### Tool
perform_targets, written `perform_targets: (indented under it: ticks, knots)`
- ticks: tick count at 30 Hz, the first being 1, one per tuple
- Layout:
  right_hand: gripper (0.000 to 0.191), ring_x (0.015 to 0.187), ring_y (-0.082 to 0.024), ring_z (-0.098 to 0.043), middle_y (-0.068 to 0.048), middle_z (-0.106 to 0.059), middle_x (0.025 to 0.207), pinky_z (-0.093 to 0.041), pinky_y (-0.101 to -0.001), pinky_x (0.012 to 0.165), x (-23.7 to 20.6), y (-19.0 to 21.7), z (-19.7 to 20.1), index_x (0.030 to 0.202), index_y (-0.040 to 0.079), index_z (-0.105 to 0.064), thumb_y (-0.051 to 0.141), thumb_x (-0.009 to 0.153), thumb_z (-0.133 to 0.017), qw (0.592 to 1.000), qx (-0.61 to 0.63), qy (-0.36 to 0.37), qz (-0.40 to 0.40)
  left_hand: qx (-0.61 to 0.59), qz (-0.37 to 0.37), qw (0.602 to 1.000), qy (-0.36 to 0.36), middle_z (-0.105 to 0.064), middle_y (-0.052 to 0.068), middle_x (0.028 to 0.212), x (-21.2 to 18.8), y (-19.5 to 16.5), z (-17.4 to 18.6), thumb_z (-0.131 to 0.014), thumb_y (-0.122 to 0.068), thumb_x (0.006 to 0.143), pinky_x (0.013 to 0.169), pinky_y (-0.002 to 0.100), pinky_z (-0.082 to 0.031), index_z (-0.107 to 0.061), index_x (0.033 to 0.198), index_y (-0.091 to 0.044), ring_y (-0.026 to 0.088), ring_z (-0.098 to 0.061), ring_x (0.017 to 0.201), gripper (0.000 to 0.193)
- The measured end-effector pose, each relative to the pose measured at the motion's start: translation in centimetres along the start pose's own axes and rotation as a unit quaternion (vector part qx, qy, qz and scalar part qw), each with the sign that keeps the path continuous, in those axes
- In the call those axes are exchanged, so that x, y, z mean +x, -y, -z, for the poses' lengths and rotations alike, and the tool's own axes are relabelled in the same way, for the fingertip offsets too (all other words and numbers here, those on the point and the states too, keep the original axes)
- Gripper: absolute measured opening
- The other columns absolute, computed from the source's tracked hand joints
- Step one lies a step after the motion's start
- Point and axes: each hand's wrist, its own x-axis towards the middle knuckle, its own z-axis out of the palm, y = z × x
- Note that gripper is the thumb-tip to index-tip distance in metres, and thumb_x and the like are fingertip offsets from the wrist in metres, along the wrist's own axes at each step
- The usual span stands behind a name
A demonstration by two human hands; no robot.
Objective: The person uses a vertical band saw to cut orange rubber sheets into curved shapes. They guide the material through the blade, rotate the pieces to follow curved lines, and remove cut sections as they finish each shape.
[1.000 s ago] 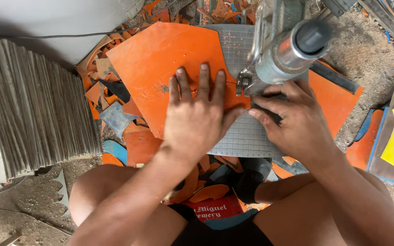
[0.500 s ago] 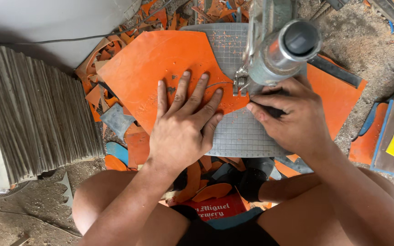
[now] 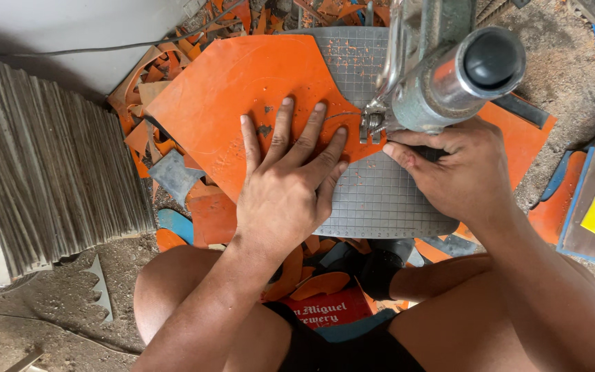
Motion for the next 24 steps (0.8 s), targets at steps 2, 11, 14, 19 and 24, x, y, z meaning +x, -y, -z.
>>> perform_targets:
  ticks: [2,11,14,19,24]
  knots:
    - [0.017,0.090,-0.020,-0.074,-0.009,-0.078,0.103,-0.059,-0.0331,0.079,0.0,0.2,0.0,0.105,0.006,-0.080,0.016,0.092,-0.084,1.000,0.004,0.001,-0.007,0.003,0.002,1.000,0.002,-0.057,0.009,0.151,0.1,-0.1,0.0,-0.068,-0.032,0.099,0.121,0.073,-0.014,-0.075,0.129,-0.018,0.038,-0.040,0.149,0.034]
    - [0.017,0.084,-0.018,-0.073,-0.009,-0.078,0.098,-0.057,-0.0321,0.071,1.0,0.3,0.3,0.104,0.005,-0.079,0.014,0.091,-0.085,1.000,0.018,-0.005,-0.017,0.008,0.017,1.000,0.005,-0.057,0.009,0.152,0.6,-0.4,-0.4,-0.067,-0.032,0.100,0.122,0.073,-0.012,-0.074,0.131,-0.018,0.038,-0.038,0.150,0.035]
    - [0.016,0.083,-0.017,-0.073,-0.009,-0.077,0.098,-0.057,-0.0315,0.071,1.0,0.4,0.3,0.105,0.005,-0.078,0.012,0.092,-0.085,1.000,0.023,-0.013,-0.016,0.009,0.022,1.000,0.000,-0.056,0.009,0.151,0.8,-0.4,-0.5,-0.067,-0.034,0.100,0.122,0.073,-0.013,-0.074,0.130,-0.019,0.038,-0.038,0.150,0.034]
    - [0.013,0.079,-0.016,-0.072,-0.008,-0.077,0.092,-0.056,-0.0317,0.069,1.4,0.3,0.2,0.099,0.004,-0.077,0.011,0.092,-0.085,1.000,0.019,-0.014,-0.016,0.009,0.021,1.000,0.001,-0.056,0.009,0.152,1.4,-0.2,-0.7,-0.066,-0.034,0.101,0.122,0.074,-0.012,-0.074,0.131,-0.018,0.038,-0.037,0.150,0.034]
    - [0.010,0.078,-0.016,-0.072,-0.008,-0.076,0.090,-0.056,-0.0320,0.069,1.4,-0.2,0.1,0.096,0.003,-0.074,0.008,0.094,-0.083,0.999,0.029,-0.011,-0.020,0.010,0.023,1.000,0.000,-0.056,0.010,0.152,1.6,-0.1,-0.7,-0.065,-0.034,0.101,0.121,0.074,-0.011,-0.073,0.131,-0.019,0.038,-0.037,0.150,0.035]
